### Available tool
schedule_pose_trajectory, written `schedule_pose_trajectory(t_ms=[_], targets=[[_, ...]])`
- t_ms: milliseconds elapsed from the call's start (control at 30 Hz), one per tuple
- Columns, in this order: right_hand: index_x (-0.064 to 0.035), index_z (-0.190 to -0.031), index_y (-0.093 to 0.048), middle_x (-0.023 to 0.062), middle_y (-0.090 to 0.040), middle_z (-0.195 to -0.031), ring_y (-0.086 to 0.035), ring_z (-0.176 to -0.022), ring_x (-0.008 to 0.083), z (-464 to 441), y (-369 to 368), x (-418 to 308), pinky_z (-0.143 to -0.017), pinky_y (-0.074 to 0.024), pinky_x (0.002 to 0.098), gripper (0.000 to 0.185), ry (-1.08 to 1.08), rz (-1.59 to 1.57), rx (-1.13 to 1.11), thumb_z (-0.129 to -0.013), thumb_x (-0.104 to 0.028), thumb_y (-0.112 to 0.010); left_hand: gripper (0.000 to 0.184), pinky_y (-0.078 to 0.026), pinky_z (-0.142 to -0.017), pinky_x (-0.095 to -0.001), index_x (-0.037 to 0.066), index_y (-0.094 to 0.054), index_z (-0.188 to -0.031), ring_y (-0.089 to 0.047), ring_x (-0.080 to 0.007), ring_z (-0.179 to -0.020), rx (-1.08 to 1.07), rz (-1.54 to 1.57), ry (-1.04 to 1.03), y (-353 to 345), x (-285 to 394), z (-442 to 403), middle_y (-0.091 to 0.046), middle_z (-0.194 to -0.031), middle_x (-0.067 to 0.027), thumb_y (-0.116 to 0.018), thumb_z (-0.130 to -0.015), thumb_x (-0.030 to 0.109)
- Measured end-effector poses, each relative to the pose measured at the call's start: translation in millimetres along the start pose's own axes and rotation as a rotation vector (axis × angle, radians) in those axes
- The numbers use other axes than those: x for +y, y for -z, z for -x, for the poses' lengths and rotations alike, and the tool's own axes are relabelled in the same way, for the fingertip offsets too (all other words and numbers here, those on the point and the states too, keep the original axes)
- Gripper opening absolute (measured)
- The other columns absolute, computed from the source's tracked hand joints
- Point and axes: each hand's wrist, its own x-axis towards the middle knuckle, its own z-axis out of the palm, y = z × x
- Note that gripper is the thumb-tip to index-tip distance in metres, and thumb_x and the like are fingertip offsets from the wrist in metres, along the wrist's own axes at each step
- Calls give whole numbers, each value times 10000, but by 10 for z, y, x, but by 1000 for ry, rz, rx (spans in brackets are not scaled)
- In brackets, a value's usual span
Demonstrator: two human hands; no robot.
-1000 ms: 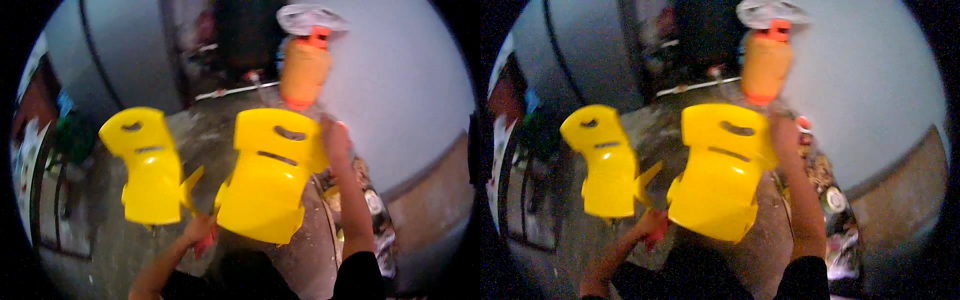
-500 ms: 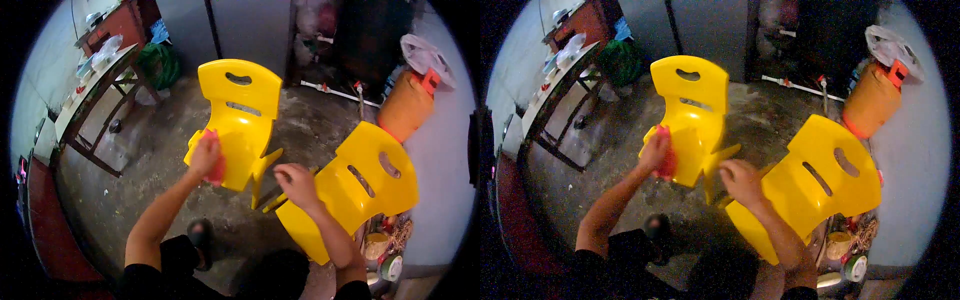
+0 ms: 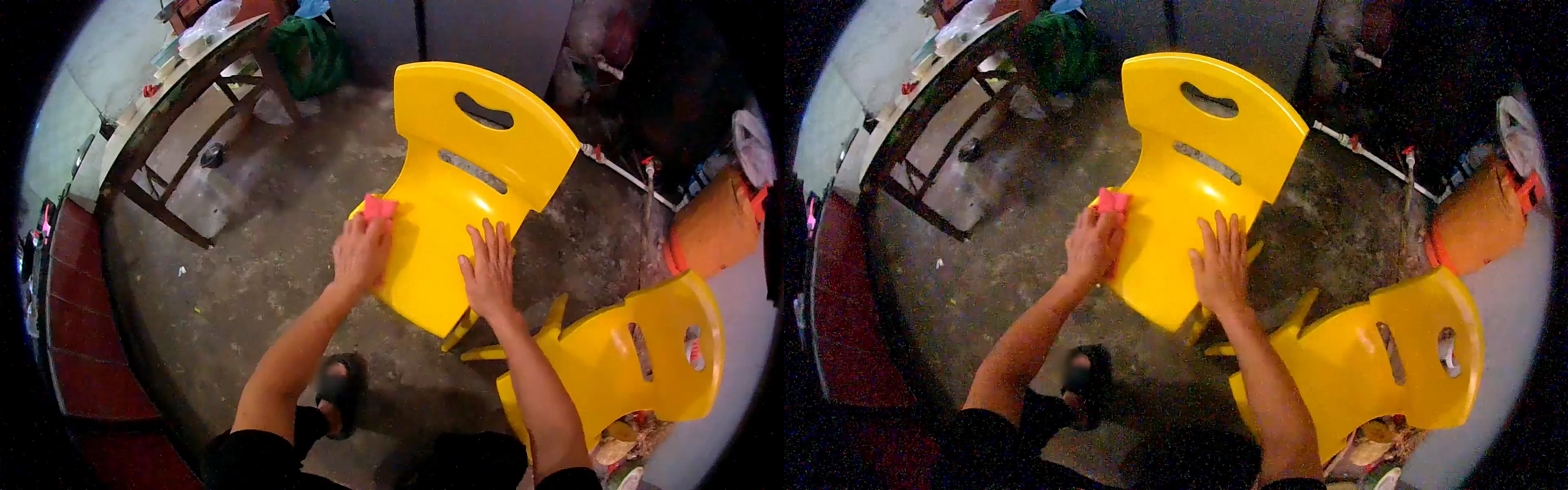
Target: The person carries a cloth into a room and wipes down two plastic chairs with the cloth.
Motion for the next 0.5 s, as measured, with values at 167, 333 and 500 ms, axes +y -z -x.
schedule_pose_trajectory(t_ms=[167, 333, 500], targets=[[21, -1463, -283, 260, -248, -1539, -208, -1438, 461, 53, -4, -52, -1185, -176, 523, 633, -234, -190, 294, -938, -193, -562, 222, -546, -727, -471, 120, -612, -1095, -640, -378, -914, -133, 439, 538, 38, 771, -9, -602, -1154, -191, -589, -936, 274], [31, -1511, -186, 276, -252, -1544, -284, -1413, 443, 133, -247, 34, -1177, -223, 461, 649, -488, -387, 343, -995, -217, -491, 235, -534, -741, -487, 115, -613, -1075, -638, -368, -921, -454, 293, -13, -58, 1081, 159, -620, -1117, -179, -634, -900, 271], [36, -1513, -223, 269, -325, -1528, -342, -1411, 393, 144, -296, 133, -1145, -293, 412, 605, -568, -535, 205, -1030, -260, -435, 497, -497, -884, -413, 30, -589, -1093, -570, -339, -1022, -135, 52, 96, -484, 296, -702, -625, -1076, -147, -809, -653, 102]])
